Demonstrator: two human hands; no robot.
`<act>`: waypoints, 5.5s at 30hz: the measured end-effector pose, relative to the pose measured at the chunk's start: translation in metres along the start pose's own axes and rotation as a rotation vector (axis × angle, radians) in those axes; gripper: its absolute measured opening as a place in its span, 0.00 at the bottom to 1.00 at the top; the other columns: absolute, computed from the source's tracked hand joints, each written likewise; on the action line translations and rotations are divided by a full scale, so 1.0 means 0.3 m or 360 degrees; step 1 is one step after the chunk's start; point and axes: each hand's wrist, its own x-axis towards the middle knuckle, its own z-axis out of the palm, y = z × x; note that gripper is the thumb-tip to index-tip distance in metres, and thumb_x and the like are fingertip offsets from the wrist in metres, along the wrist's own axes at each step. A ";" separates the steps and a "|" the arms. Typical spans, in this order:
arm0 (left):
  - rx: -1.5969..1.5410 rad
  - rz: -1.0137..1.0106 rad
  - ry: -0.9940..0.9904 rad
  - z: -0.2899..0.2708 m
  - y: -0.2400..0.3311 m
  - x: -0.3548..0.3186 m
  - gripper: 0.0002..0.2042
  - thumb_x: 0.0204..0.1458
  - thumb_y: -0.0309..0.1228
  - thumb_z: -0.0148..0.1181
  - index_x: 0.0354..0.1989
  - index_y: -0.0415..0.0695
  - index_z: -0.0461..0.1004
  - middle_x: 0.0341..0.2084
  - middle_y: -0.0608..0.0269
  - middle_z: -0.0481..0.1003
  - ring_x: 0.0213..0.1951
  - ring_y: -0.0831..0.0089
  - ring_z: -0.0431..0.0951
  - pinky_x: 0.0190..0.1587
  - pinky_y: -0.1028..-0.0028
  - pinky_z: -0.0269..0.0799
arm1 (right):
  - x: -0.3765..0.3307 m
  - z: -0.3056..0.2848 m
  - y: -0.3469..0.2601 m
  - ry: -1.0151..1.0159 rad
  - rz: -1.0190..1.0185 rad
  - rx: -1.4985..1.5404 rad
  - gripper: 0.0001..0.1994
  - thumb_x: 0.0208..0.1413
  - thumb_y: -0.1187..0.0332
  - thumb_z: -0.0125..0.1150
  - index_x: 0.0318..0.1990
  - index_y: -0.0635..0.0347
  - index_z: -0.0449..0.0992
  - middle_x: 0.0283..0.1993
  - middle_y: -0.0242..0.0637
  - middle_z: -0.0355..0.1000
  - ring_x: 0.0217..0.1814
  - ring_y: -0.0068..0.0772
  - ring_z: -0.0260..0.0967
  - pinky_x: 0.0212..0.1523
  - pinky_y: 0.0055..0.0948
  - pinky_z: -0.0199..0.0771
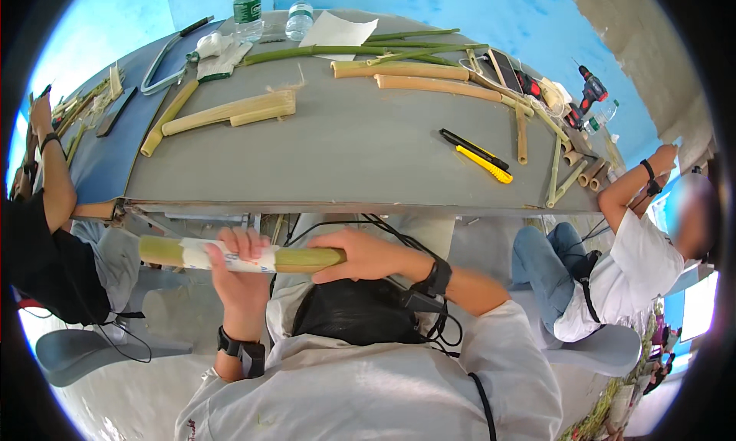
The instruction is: The person is sanding a piece of bamboo with sandpaper.
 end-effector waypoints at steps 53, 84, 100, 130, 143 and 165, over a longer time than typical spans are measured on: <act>-0.0362 0.0368 -0.0191 0.044 0.212 0.105 0.17 0.69 0.42 0.55 0.31 0.50 0.59 0.19 0.73 0.54 0.23 0.78 0.56 0.36 0.71 0.59 | 0.035 0.014 -0.072 0.0101 -0.0173 -0.0150 0.21 0.58 0.54 0.73 0.39 0.67 0.79 0.31 0.51 0.75 0.31 0.47 0.72 0.36 0.38 0.72; -0.0091 0.0211 -0.0139 0.068 0.139 0.060 0.19 0.68 0.54 0.55 0.35 0.52 0.63 0.19 0.74 0.58 0.22 0.78 0.58 0.36 0.70 0.62 | 0.013 0.024 -0.079 0.0141 -0.0186 -0.0219 0.21 0.57 0.52 0.73 0.37 0.65 0.79 0.27 0.52 0.73 0.29 0.54 0.71 0.34 0.42 0.71; 0.0358 0.0112 -0.0666 0.092 0.101 0.061 0.17 0.70 0.45 0.52 0.30 0.53 0.61 0.18 0.73 0.58 0.23 0.77 0.58 0.36 0.70 0.59 | -0.012 0.026 -0.071 0.0221 -0.0193 -0.0308 0.20 0.55 0.52 0.74 0.40 0.62 0.82 0.30 0.47 0.77 0.32 0.48 0.75 0.37 0.39 0.73; -0.0047 0.0269 -0.0375 0.091 0.191 0.070 0.18 0.68 0.45 0.58 0.31 0.51 0.59 0.19 0.74 0.56 0.22 0.79 0.57 0.35 0.72 0.58 | 0.010 0.001 -0.092 0.0235 -0.0218 -0.0377 0.19 0.54 0.55 0.75 0.40 0.64 0.81 0.26 0.50 0.73 0.29 0.55 0.71 0.33 0.42 0.71; -0.0200 0.0315 -0.0328 0.071 0.237 0.071 0.15 0.67 0.36 0.57 0.30 0.53 0.59 0.20 0.73 0.55 0.24 0.79 0.56 0.34 0.71 0.57 | 0.076 -0.022 -0.125 0.0114 -0.0355 -0.0455 0.19 0.55 0.54 0.73 0.39 0.63 0.80 0.30 0.50 0.76 0.32 0.56 0.75 0.34 0.45 0.71; -0.0022 0.0446 -0.0268 0.005 0.297 0.077 0.14 0.65 0.34 0.58 0.30 0.51 0.59 0.19 0.75 0.57 0.24 0.79 0.58 0.35 0.72 0.59 | 0.044 -0.047 -0.056 -0.0035 -0.0302 -0.0389 0.21 0.59 0.52 0.70 0.41 0.65 0.77 0.27 0.50 0.73 0.31 0.52 0.73 0.35 0.44 0.70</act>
